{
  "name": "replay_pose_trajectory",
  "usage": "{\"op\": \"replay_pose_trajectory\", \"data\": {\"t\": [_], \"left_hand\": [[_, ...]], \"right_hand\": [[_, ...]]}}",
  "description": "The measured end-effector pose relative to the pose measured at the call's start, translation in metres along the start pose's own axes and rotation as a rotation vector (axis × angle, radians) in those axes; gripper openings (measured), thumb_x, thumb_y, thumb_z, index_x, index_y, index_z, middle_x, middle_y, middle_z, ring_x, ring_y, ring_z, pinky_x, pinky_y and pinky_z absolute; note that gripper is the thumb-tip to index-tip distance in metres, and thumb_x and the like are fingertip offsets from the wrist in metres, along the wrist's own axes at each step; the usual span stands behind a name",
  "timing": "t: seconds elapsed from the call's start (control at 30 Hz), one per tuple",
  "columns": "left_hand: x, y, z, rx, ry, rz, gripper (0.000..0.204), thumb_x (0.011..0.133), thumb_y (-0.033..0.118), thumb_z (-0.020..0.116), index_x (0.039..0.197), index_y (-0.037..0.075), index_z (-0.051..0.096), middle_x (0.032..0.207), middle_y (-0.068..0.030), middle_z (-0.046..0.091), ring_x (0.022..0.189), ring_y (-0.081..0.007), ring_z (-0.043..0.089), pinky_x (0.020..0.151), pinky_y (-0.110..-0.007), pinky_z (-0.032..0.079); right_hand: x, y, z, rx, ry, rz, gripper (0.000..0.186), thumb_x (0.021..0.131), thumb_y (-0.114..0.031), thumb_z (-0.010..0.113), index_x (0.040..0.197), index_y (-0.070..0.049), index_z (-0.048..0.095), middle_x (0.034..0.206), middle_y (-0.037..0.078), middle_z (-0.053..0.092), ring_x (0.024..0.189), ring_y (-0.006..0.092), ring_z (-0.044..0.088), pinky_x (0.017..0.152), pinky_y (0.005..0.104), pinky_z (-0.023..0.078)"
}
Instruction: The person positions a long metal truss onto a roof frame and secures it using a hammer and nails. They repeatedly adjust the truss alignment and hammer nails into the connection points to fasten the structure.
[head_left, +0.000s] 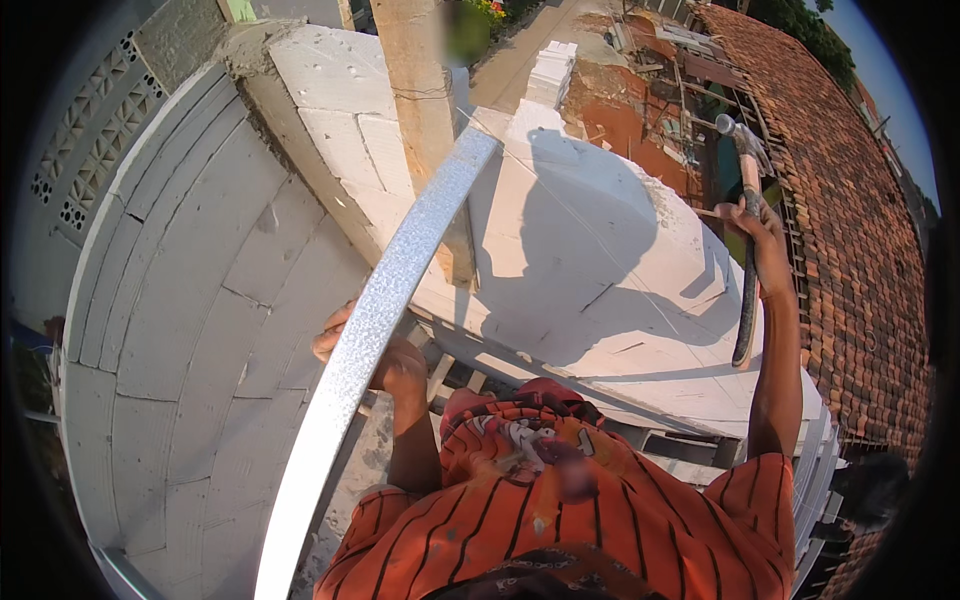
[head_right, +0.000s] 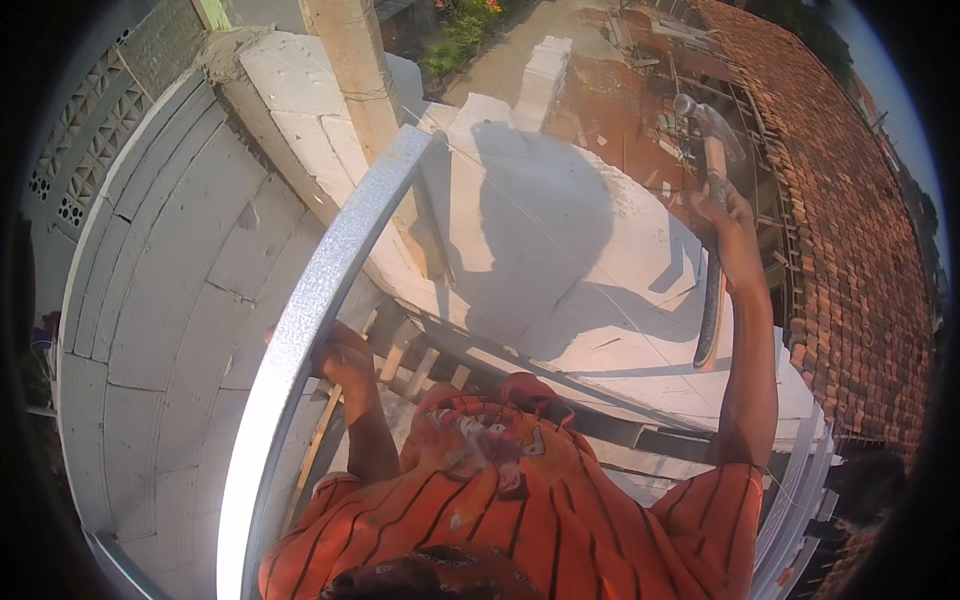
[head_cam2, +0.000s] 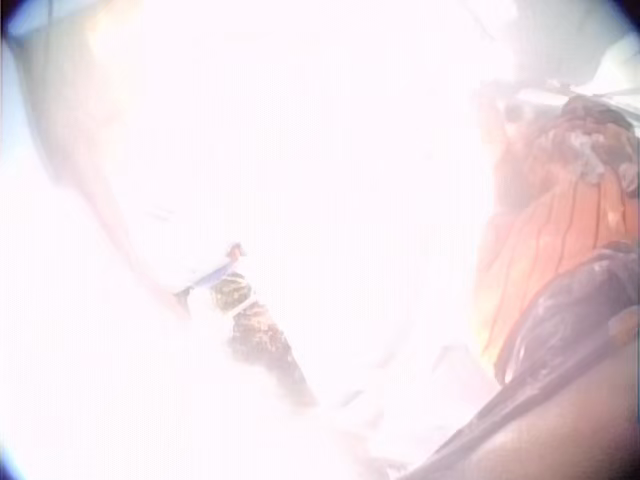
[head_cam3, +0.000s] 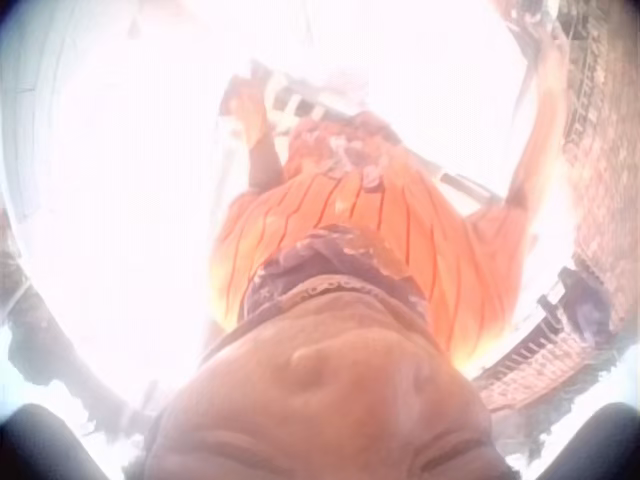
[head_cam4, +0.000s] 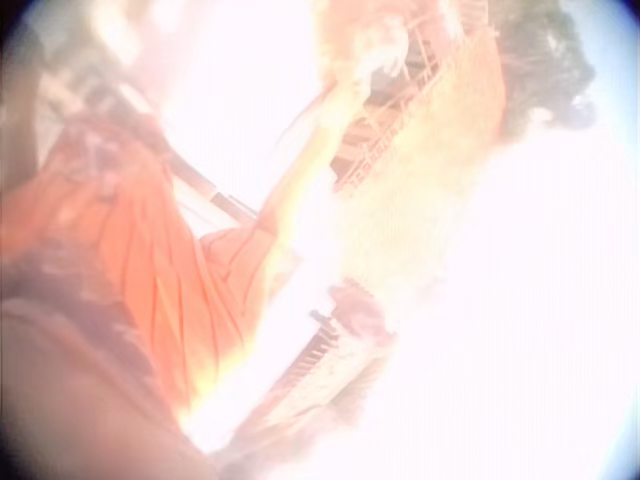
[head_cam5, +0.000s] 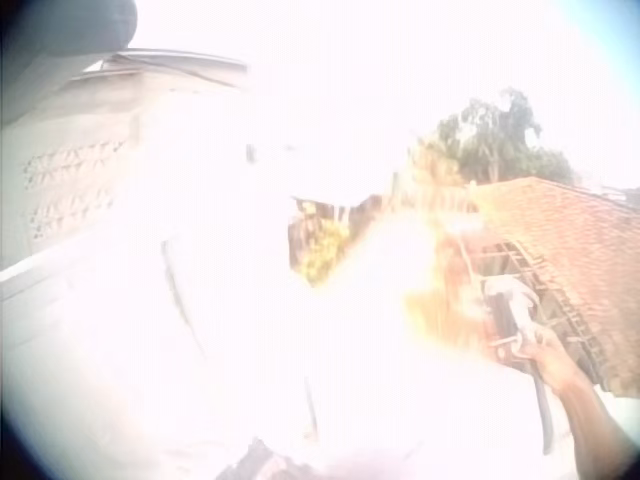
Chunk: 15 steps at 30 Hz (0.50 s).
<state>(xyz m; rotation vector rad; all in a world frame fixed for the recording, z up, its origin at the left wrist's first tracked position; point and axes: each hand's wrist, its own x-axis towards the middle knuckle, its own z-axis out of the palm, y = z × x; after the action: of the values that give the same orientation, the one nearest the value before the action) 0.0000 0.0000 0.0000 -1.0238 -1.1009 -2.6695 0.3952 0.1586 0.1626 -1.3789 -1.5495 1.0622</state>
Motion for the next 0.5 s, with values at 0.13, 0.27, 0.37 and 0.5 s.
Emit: {"op": "replay_pose_trajectory", "data": {"t": [0.13, 0.27, 0.37, 0.5], "left_hand": [[0.015, 0.024, 0.012, -0.015, 0.174, -0.143, 0.065, 0.083, 0.046, 0.061, 0.129, 0.005, 0.039, 0.125, -0.0074, 0.045, 0.116, -0.0198, 0.043, 0.102, -0.036, 0.031], [0.018, 0.029, 0.025, 0.043, 0.148, -0.078, 0.07, 0.081, 0.051, 0.06, 0.13, 0.007, 0.036, 0.126, -0.0069, 0.042, 0.118, -0.0193, 0.04, 0.102, -0.036, 0.032], [0.011, 0.018, 0.016, 0.009, -0.002, -0.008, 0.073, 0.079, 0.054, 0.061, 0.13, 0.008, 0.037, 0.126, -0.0058, 0.04, 0.119, -0.0174, 0.039, 0.102, -0.035, 0.032], [0.007, 0.014, 0.023, -0.049, 0.084, -0.083, 0.048, 0.088, 0.036, 0.055, 0.122, 0.005, 0.045, 0.119, -0.0069, 0.048, 0.109, -0.0173, 0.046, 0.096, -0.033, 0.034]], "right_hand": [[0.008, 0.013, 0.005, 0.032, 0.007, -0.068, 0.03, 0.082, -0.02, 0.056, 0.103, 0.0, 0.048, 0.111, 0.017, 0.06, 0.106, 0.0204, 0.056, 0.099, 0.0313, 0.035], [0.017, 0.042, 0.012, 0.049, 0.024, -0.096, 0.038, 0.081, -0.019, 0.058, 0.109, 0.004, 0.05, 0.105, 0.015, 0.06, 0.097, 0.0181, 0.055, 0.091, 0.0289, 0.038], [0.007, 0.032, 0.027, -0.109, 0.096, -0.148, 0.036, 0.079, -0.017, 0.058, 0.108, 0.004, 0.053, 0.1, 0.012, 0.061, 0.09, 0.0156, 0.054, 0.085, 0.0271, 0.04], [-0.013, 0.006, 0.056, -0.196, 0.081, -0.237, 0.033, 0.076, -0.012, 0.058, 0.106, 0.001, 0.055, 0.099, 0.009, 0.062, 0.087, 0.0142, 0.055, 0.083, 0.0275, 0.042]]}}
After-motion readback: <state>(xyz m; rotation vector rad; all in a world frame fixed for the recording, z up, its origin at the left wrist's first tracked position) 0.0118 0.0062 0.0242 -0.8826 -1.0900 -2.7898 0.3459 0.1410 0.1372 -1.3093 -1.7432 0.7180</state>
